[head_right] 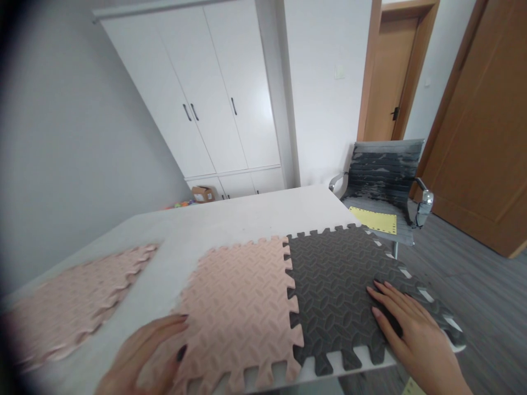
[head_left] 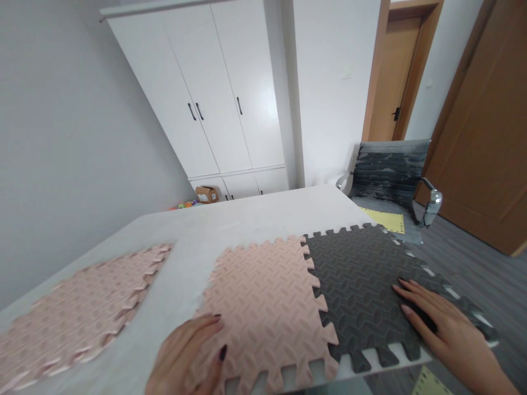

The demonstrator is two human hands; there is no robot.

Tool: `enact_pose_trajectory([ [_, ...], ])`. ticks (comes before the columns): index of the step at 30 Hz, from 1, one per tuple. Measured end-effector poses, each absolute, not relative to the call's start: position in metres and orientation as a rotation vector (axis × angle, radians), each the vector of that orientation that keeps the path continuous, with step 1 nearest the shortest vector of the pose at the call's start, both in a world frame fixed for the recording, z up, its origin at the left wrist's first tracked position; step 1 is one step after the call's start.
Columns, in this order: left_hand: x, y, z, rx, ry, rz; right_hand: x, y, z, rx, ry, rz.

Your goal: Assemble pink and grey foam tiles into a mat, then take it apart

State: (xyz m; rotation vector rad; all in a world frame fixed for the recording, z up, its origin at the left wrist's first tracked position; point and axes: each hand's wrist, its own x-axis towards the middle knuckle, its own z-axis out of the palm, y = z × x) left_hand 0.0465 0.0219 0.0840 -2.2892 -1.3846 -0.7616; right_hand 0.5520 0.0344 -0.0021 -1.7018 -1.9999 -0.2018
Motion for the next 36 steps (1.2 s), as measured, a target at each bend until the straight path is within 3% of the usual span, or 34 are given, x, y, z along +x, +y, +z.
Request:
enact_pose_trajectory([
  [5, 0.160, 0.033, 0.070, -2.499, -1.118, -0.581, 0.552, 0.035, -0.001, -1.713, -2.015, -0.187],
  [9, 0.208, 0.041, 0.058, -2.542, -1.155, -0.475, 0.552, 0.035, 0.000, -1.719, -2.023, -0.197],
  [15, 0.225, 0.052, 0.038, -2.517, -1.429, -0.473, 0.552, 0.037, 0.000, -1.721, -2.037, -0.237],
  [25, 0.229, 0.053, 0.028, -2.449, -1.401, -0.390, 0.559, 0.043, -0.005, -1.665, -2.064, -0.221],
  [30, 0.231, 0.050, 0.028, -2.440, -1.442, -0.434, 0.516, 0.069, 0.049, -1.655, -2.152, -0.091],
  [33, 0.231, 0.047, 0.030, -2.459, -1.456, -0.448, 0.466, 0.093, 0.092, -1.455, -2.329, 0.069],
  [36, 0.231, 0.045, 0.031, -2.473, -1.450, -0.470, 0.423, 0.121, 0.106, -1.300, -2.525, 0.246],
])
